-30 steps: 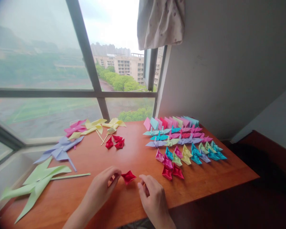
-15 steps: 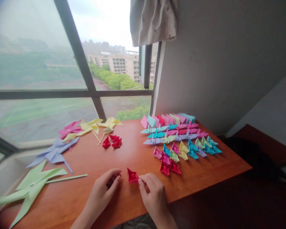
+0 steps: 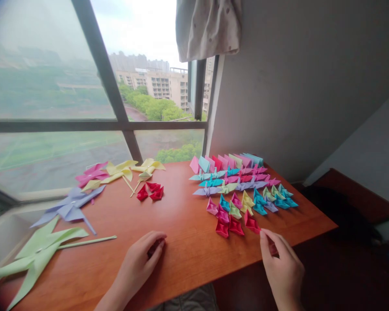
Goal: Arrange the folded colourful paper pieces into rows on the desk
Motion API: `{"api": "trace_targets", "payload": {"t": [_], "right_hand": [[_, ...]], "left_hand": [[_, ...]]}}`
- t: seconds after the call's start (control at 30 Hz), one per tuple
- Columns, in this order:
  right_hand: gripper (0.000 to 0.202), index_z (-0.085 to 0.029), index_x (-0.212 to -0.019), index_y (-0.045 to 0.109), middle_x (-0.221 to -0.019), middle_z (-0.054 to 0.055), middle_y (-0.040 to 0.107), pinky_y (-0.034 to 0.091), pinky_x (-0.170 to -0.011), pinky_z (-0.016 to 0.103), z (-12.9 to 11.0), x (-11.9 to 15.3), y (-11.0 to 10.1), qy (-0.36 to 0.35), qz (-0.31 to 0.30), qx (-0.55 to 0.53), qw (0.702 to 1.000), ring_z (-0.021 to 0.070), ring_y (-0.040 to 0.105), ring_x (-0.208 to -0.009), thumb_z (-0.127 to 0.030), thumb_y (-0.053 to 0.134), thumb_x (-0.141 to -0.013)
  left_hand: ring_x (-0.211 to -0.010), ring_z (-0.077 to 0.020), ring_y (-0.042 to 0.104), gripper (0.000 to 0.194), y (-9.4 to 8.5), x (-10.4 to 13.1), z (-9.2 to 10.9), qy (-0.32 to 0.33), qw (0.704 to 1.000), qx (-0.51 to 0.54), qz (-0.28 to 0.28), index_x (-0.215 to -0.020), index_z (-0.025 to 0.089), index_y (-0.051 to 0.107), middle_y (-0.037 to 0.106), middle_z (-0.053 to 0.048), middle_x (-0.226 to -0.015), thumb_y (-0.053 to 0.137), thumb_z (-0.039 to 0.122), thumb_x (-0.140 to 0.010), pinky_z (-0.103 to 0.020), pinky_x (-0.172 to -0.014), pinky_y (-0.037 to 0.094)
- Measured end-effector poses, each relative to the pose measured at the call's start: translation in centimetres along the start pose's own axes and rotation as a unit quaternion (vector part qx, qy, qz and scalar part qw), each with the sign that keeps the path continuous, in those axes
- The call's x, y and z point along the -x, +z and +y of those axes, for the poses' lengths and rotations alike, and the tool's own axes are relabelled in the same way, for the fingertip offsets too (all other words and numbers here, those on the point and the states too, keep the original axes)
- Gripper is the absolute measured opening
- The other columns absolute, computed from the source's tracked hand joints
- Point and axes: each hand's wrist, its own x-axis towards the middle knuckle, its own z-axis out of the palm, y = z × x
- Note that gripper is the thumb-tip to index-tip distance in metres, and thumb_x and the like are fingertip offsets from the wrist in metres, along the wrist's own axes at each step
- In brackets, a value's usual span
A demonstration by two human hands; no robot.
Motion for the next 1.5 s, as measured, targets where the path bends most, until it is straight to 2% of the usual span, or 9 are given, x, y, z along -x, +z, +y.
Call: {"api": "trace_targets", "payload": {"t": [0.1, 0.2, 0.57, 0.77, 0.93, 1.17, 1.3, 1.5], "right_hand": [[0.040, -0.017, -0.089, 0.071, -0.083, 0.007, 0.073, 0.046, -0.060, 0.026, 1.8, 0.8, 0.8, -0.011, -0.016, 0.031, 0.999, 0.0146, 0.061, -0.056, -0.050, 0.048, -0.094], [0.040, -0.017, -0.090, 0.072, -0.087, 0.008, 0.074, 0.047, -0.062, 0.026, 2.5, 1.3, 1.9, -0.014, -0.028, 0.035, 0.999, 0.0144, 0.062, -0.058, -0.048, 0.047, -0.094], [0.044, -0.016, -0.091, 0.074, -0.087, 0.010, 0.074, 0.046, -0.061, 0.025, 2.0, 1.1, 3.8, -0.005, -0.039, 0.037, 0.999, 0.0160, 0.065, -0.062, -0.048, 0.044, -0.095], [0.042, -0.016, -0.096, 0.072, -0.085, 0.009, 0.073, 0.045, -0.059, 0.025, 1.9, 1.5, 3.7, 0.025, -0.056, 0.023, 0.998, 0.0143, 0.062, -0.058, -0.049, 0.047, -0.094], [0.037, -0.014, -0.098, 0.070, -0.087, 0.010, 0.073, 0.048, -0.061, 0.024, 1.2, 2.0, 2.6, 0.030, -0.030, -0.009, 0.999, 0.0147, 0.062, -0.060, -0.045, 0.050, -0.094], [0.029, -0.018, -0.089, 0.068, -0.075, 0.005, 0.068, 0.047, -0.059, 0.022, -0.5, 2.9, 2.7, -0.007, -0.111, -0.065, 0.992, 0.0123, 0.059, -0.056, -0.043, 0.053, -0.093], [0.027, -0.019, -0.089, 0.068, -0.074, 0.003, 0.067, 0.045, -0.059, 0.021, -0.7, 3.0, 3.3, -0.016, -0.109, -0.043, 0.993, 0.0114, 0.059, -0.058, -0.042, 0.054, -0.093], [0.028, -0.020, -0.084, 0.067, -0.068, 0.002, 0.065, 0.041, -0.062, 0.026, -0.6, 2.8, 3.7, -0.057, -0.098, 0.028, 0.993, 0.0142, 0.061, -0.062, -0.041, 0.051, -0.094]], "left_hand": [[-0.074, -0.0195, 0.067, 0.016, 0.0, 0.0, 0.0, 0.003, 1.000, -0.003, 0.004, -0.092, 0.024, 0.067, 0.071, -0.006, -0.085, 0.051, 0.023, -0.088, -0.029, -0.071, 0.055], [-0.075, -0.0197, 0.067, 0.017, -0.1, -0.1, 0.0, 0.004, 1.000, -0.005, 0.001, -0.092, 0.024, 0.067, 0.071, -0.006, -0.085, 0.050, 0.024, -0.089, -0.029, -0.071, 0.055], [-0.077, -0.0207, 0.067, 0.017, -0.1, -0.2, 0.0, 0.007, 1.000, -0.009, -0.003, -0.091, 0.025, 0.067, 0.071, -0.006, -0.086, 0.050, 0.025, -0.089, -0.030, -0.071, 0.055], [-0.075, -0.0200, 0.067, 0.016, -0.2, -0.2, 0.1, 0.009, 1.000, -0.014, -0.004, -0.091, 0.024, 0.066, 0.071, -0.006, -0.085, 0.050, 0.023, -0.089, -0.028, -0.070, 0.054], [-0.075, -0.0199, 0.067, 0.017, -0.3, -0.2, 0.2, 0.008, 1.000, -0.020, -0.010, -0.091, 0.024, 0.066, 0.070, -0.006, -0.085, 0.049, 0.023, -0.090, -0.029, -0.070, 0.054], [-0.075, -0.0196, 0.067, 0.016, -0.2, -0.3, 0.2, 0.016, 1.000, -0.022, -0.011, -0.091, 0.024, 0.065, 0.070, -0.006, -0.085, 0.049, 0.023, -0.090, -0.028, -0.070, 0.054], [-0.076, -0.0193, 0.066, 0.018, -0.2, -0.2, 0.2, 0.019, 0.999, -0.025, -0.016, -0.092, 0.023, 0.064, 0.069, -0.006, -0.085, 0.046, 0.023, -0.092, -0.028, -0.071, 0.054], [-0.077, -0.0192, 0.065, 0.017, -0.3, -0.3, 0.2, 0.016, 0.999, -0.029, -0.023, -0.094, 0.021, 0.064, 0.069, -0.005, -0.086, 0.046, 0.022, -0.092, -0.028, -0.071, 0.052]]}}
